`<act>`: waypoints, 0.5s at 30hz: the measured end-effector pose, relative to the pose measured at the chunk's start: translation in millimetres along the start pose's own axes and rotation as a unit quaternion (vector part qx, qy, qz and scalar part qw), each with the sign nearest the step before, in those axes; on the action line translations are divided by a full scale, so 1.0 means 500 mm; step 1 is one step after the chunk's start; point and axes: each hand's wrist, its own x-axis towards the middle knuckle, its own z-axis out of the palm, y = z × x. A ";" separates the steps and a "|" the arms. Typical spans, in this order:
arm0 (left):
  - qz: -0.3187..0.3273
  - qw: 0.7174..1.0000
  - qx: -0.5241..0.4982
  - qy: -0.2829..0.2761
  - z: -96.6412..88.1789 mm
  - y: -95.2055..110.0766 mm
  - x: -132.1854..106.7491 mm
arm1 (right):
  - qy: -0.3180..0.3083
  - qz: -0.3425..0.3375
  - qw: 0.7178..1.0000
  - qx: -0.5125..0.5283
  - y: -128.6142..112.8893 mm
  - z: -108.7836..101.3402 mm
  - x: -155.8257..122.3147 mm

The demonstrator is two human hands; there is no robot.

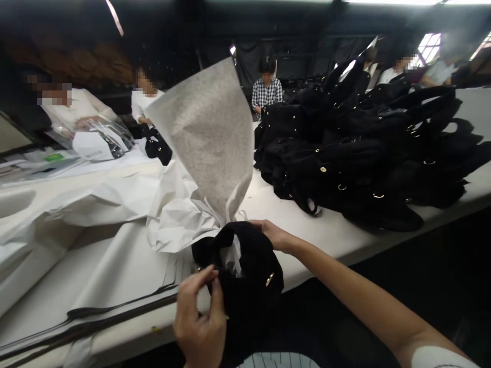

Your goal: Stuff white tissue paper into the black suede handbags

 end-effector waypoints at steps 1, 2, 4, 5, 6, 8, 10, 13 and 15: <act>0.005 0.999 0.034 0.026 -0.005 -0.009 0.015 | -0.003 -0.002 1.000 0.006 0.001 0.007 0.001; 0.007 0.998 0.052 0.034 -0.005 -0.015 0.030 | 0.003 -0.010 1.000 0.005 0.004 0.014 0.003; -0.010 0.997 0.059 0.039 0.001 -0.023 0.054 | 0.014 -0.030 0.999 -0.005 0.012 0.025 0.009; -0.039 0.996 0.059 0.051 0.005 -0.027 0.065 | 0.017 -0.039 0.999 -0.009 0.017 0.028 0.012; -0.082 0.993 0.055 0.063 0.008 -0.032 0.074 | 0.019 -0.045 0.999 -0.014 0.021 0.030 0.014; -0.183 0.981 0.030 0.054 0.007 -0.047 0.092 | 0.015 -0.060 0.998 -0.022 0.028 0.031 0.018; -0.247 0.969 0.025 -0.005 0.003 -0.065 0.108 | 0.006 -0.083 0.996 -0.023 0.031 0.029 0.020; -0.274 0.958 0.081 -0.033 0.006 -0.082 0.125 | -0.008 -0.087 0.996 -0.016 0.031 0.027 0.025; -0.268 0.956 0.122 -0.009 0.019 -0.075 0.127 | -0.011 -0.056 0.998 -0.001 0.030 0.021 0.030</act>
